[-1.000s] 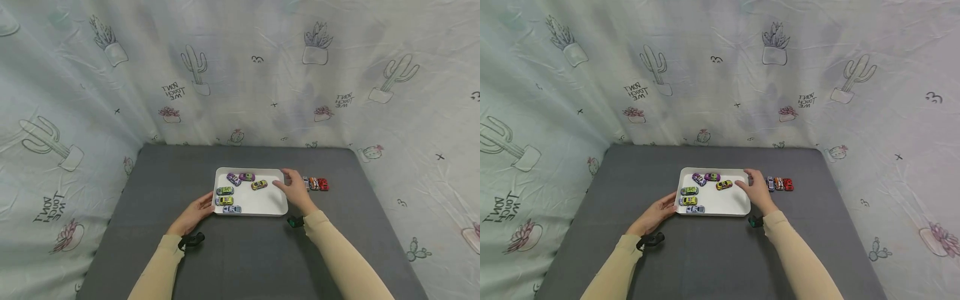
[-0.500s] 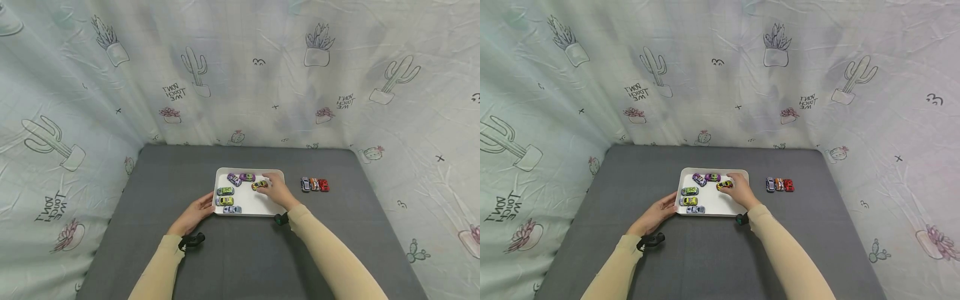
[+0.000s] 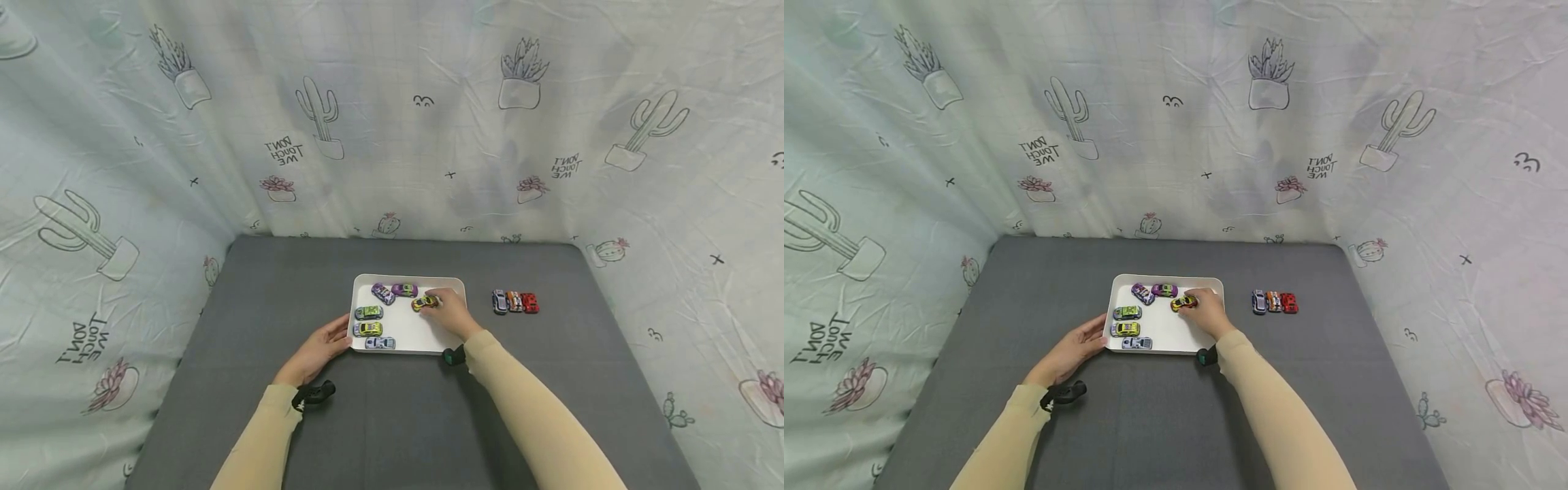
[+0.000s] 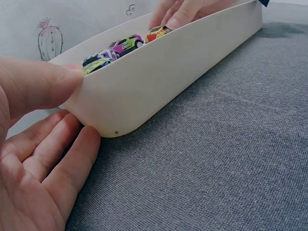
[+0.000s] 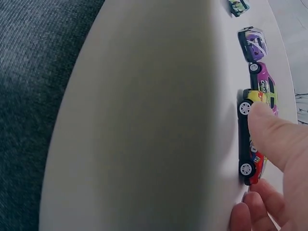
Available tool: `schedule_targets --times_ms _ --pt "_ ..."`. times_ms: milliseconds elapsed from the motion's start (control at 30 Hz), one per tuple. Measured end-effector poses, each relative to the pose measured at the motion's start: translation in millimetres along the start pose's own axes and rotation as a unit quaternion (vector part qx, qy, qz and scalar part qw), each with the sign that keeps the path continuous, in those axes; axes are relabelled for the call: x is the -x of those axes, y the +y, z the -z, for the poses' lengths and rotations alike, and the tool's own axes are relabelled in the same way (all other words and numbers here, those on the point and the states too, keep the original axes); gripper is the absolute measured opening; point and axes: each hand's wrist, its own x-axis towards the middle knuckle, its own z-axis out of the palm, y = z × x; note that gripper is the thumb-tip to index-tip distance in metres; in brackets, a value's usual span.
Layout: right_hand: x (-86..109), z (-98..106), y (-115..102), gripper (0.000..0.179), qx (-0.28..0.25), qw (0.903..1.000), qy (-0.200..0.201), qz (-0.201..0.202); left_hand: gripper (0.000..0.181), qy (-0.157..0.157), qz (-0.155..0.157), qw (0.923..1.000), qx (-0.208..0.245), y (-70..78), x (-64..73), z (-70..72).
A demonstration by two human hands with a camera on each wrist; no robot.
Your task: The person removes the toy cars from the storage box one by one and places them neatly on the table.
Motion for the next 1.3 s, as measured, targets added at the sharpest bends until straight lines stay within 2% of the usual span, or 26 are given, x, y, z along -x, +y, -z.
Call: schedule_targets --times_ms 333,800,1000,1300 --pt "3.6 0 -1 0.039 0.011 0.9997 0.01 -0.017 0.059 0.002 0.008 1.0 0.002 -0.1 -1.0 0.6" --pt "3.2 -4 -1 0.032 0.046 0.9987 0.02 -0.007 0.061 -0.006 -0.003 1.0 0.006 0.3 0.2 -0.2" --pt "8.8 8 -5 0.032 0.014 0.9998 0.012 -0.011 0.06 -0.006 -0.002 1.0 0.005 -0.9 0.3 -1.6" --pt "25.1 40 -7 0.035 -0.041 0.9978 0.049 -0.019 0.061 -0.014 -0.001 0.9998 0.011 1.1 -0.4 -0.1"
